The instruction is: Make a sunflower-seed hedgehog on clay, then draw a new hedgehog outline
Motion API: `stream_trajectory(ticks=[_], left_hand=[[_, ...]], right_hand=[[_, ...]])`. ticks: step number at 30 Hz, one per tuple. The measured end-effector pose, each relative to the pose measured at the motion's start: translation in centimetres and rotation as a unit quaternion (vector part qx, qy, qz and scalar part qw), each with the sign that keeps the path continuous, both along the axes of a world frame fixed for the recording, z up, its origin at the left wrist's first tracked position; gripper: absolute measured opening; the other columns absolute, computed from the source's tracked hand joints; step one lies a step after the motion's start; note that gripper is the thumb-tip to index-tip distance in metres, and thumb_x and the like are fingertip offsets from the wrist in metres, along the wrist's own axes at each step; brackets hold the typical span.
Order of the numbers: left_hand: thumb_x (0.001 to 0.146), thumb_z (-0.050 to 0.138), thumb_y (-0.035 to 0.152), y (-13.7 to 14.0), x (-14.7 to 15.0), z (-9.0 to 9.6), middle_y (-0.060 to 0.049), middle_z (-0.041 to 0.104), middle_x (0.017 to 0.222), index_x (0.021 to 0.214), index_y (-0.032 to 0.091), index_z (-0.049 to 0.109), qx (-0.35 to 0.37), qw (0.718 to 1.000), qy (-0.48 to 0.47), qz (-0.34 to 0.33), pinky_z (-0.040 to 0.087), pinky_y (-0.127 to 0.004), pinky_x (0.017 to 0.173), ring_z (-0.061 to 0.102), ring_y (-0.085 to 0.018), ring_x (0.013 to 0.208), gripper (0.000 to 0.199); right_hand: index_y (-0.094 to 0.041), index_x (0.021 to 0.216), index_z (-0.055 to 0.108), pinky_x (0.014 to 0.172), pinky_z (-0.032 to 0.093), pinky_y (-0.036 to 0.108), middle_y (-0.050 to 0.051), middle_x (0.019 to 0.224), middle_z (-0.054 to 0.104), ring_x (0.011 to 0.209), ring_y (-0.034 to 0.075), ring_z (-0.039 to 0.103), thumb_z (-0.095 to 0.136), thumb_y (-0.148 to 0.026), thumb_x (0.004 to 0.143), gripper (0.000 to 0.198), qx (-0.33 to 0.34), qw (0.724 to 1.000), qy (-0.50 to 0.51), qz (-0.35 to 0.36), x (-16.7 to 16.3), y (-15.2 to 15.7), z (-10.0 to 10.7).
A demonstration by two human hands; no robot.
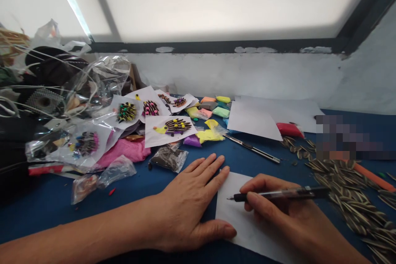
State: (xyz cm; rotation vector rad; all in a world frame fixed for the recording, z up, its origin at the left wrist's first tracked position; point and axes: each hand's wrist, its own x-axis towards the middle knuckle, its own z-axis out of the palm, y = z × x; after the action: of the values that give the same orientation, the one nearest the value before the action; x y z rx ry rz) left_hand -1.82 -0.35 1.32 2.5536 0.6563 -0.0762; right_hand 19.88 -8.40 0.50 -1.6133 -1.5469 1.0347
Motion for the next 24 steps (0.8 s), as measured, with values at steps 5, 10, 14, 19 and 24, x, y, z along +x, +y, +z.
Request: stream_trajectory(ticks=[5,10,14,19,24], left_hand=[[0.094,0.043,0.070,-0.04,0.09,0.14,-0.012,-0.005,0.159,0.157,0.010,0.015,0.004,1.000,0.003,0.003,0.004,-0.051,0.119,-0.004,-0.031,0.148,0.091],[0.092,0.046,0.070,-0.06,0.00,0.09,-0.013,-0.003,0.160,0.156,0.009,0.017,0.004,1.000,-0.010,0.003,0.005,-0.051,0.119,-0.001,-0.032,0.148,0.093],[0.092,0.045,0.072,0.01,0.03,0.09,-0.013,-0.004,0.160,0.156,0.007,0.015,0.000,1.000,-0.001,0.000,0.003,-0.048,0.120,-0.001,-0.030,0.148,0.096],[0.090,0.047,0.072,-0.05,0.07,0.31,-0.014,-0.002,0.159,0.156,0.007,0.015,-0.006,1.000,-0.009,0.004,0.006,-0.047,0.120,0.001,-0.030,0.148,0.098],[0.089,0.047,0.073,-0.17,-0.03,0.33,-0.013,-0.004,0.159,0.157,0.006,0.013,-0.009,1.000,0.002,0.010,0.005,-0.047,0.120,-0.001,-0.030,0.149,0.101]], right_hand=[[-0.027,0.088,0.068,0.056,0.047,0.021,-0.002,0.072,0.067,0.061,0.012,0.058,0.055,-0.052,0.091,0.028,0.001,1.000,-0.007,-0.002,-0.21,-0.30,-0.27],[-0.027,0.088,0.067,0.052,0.044,0.020,-0.003,0.071,0.066,0.058,0.011,0.055,0.053,-0.050,0.092,0.027,0.014,1.000,-0.007,0.002,-0.29,-0.17,-0.59],[-0.027,0.087,0.067,0.052,0.044,0.020,-0.003,0.070,0.065,0.056,0.011,0.054,0.054,-0.049,0.091,0.026,0.026,0.999,-0.019,-0.001,-0.34,-0.08,-0.57],[-0.027,0.086,0.067,0.051,0.045,0.021,-0.003,0.068,0.064,0.054,0.011,0.053,0.055,-0.051,0.090,0.027,0.018,1.000,-0.012,-0.012,-0.53,-0.29,-0.20],[-0.026,0.087,0.067,0.057,0.050,0.022,-0.002,0.069,0.064,0.058,0.012,0.056,0.056,-0.052,0.088,0.028,0.003,0.999,0.011,-0.033,-0.83,-0.33,-0.07]])
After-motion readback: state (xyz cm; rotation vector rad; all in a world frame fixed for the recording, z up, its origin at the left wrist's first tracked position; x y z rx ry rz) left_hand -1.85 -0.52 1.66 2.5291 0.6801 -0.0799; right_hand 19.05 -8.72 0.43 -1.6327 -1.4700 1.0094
